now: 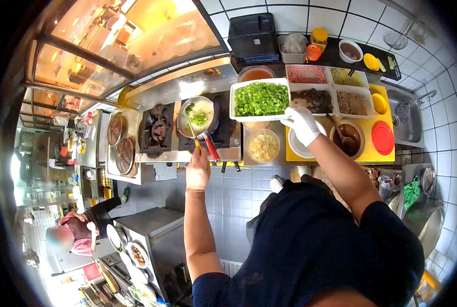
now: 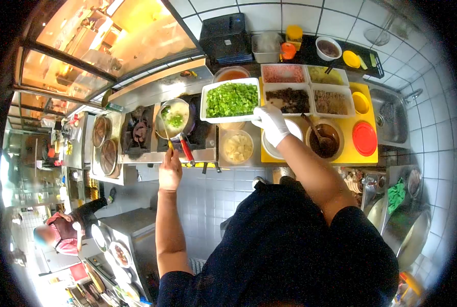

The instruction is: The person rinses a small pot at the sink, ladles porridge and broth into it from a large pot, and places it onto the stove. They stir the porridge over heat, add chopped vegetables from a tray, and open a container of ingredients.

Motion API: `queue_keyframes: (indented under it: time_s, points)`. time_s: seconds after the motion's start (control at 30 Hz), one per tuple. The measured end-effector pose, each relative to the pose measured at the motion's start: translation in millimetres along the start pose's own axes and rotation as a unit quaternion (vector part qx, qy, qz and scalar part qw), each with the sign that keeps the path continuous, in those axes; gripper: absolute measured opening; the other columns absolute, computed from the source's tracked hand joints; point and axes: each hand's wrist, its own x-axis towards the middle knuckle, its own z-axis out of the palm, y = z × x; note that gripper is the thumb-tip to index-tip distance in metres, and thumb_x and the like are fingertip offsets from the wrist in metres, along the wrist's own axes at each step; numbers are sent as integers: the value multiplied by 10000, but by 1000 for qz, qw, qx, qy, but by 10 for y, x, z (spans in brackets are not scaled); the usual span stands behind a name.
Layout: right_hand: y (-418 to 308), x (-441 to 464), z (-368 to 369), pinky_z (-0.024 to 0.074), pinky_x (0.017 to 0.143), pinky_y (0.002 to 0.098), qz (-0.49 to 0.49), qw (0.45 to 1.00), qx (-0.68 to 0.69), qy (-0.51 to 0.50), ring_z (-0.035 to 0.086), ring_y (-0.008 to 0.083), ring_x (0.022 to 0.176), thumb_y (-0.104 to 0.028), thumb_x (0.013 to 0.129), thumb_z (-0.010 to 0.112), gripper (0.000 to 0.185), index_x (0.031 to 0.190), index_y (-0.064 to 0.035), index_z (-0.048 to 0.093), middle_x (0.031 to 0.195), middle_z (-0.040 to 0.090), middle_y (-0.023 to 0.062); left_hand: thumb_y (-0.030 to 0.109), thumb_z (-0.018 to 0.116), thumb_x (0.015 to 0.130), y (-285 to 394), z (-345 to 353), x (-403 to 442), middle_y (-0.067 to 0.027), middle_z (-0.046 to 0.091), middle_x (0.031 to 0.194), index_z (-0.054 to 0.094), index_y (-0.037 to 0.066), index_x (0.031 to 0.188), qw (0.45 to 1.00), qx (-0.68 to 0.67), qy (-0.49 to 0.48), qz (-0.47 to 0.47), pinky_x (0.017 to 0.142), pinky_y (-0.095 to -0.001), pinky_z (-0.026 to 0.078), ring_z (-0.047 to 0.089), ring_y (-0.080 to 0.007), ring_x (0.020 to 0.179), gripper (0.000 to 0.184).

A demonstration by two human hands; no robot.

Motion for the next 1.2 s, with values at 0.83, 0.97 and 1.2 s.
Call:
queue_keyframes:
  time_s: [0.83,0.97,1.2]
  points:
    - [167,-33,126,544,834,375,-9,1000,24,-15,600,174,837,-122,895,663,74,861,-79,613,854,583,43,78,527,1050,646,-959,271,-231,700,1129,641,-96,1191,763,-482,326,-282,943,-372,608,717,-312,1049,252]
    - [189,-24,136,547,828,366,0,1000,23,-12,605,160,822,-111,889,665,64,863,-87,612,845,588,30,27,610,960,932,-1213,244,-216,687,1183,686,-45,1124,942,-275,182,-64,888,-379,624,728,-311,1031,194]
    - [213,-42,134,542,747,315,-17,997,66,-38,587,133,759,-82,884,669,77,839,-77,607,811,572,16,-3,715,809,1307,-1068,392,-232,659,1174,690,-25,1131,985,-54,-35,158,768,-395,621,724,-331,950,324]
